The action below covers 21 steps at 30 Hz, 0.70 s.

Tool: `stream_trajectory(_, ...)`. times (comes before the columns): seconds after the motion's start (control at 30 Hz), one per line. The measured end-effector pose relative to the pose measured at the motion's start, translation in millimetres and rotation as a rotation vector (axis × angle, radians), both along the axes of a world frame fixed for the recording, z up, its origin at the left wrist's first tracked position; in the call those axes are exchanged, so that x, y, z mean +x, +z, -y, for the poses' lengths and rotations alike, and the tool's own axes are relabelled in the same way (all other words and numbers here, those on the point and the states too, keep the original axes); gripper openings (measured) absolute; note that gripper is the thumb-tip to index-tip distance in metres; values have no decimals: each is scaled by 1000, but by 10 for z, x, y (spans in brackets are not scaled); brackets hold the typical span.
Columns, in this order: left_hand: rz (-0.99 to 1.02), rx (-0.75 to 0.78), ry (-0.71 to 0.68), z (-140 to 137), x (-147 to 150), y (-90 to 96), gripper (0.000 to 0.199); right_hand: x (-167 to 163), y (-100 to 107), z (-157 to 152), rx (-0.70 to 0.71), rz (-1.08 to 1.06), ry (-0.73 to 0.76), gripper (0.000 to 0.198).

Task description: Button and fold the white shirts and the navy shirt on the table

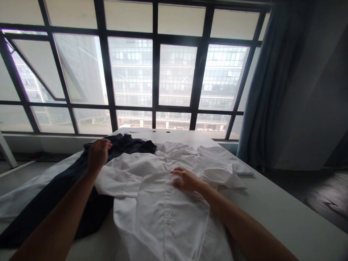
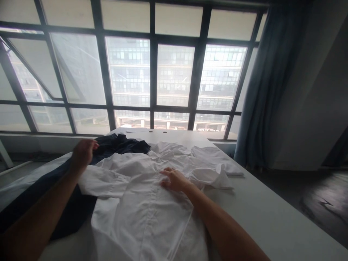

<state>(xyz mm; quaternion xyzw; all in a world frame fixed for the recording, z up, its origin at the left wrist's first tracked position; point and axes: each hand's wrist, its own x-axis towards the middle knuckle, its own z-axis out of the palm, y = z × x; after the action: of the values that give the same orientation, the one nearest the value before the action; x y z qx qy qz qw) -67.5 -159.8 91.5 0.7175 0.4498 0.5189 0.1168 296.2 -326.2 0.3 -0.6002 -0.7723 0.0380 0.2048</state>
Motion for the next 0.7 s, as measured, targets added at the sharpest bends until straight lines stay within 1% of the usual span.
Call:
stream_trajectory(0.07, -228, -3, -316, 201, 357, -130, 22, -76, -9, -5, -25, -13, 105, 48)
stream_trajectory(0.1, -361, 23, -444, 309, 536, -225, 23, -104, -10, -8, -40, -14, 146, 46)
stream_trajectory(0.17, -593, 102, -603, 507, 850, -449, 22, -146, -6, -12, -51, 1, 190, 42)
stream_trajectory(0.2, -658, 119, -644, 586, 976, -565, 23, -164, -3, -13, -46, 15, 193, 40)
stream_trajectory(0.23, -718, 119, -666, 648, 1079, -675, 25, -183, 1, -12, -37, 27, 187, 38)
stream_trajectory(0.3, -798, 130, -652, 717, 1226, -855, 31, -225, 6, -9, -14, 40, 159, 32)
stream_trajectory(0.4, -815, 93, -562, 718, 1343, -992, 28, -289, 3, -8, 18, 42, 119, 25)
stream_trajectory(0.47, -785, 25, -524, 697, 1382, -1005, 23, -317, 5, -11, 27, 50, 104, 22)
stream_trajectory(0.53, -780, -30, -518, 692, 1402, -981, 21, -324, 24, -16, 14, 64, 108, 22)
stream_trajectory(0.63, -843, -68, -497, 760, 1406, -911, 25, -306, 100, -11, -40, 72, 135, 25)
stream_trajectory(0.7, -909, -83, -512, 863, 1402, -856, 29, -289, 174, 7, -106, 59, 167, 25)
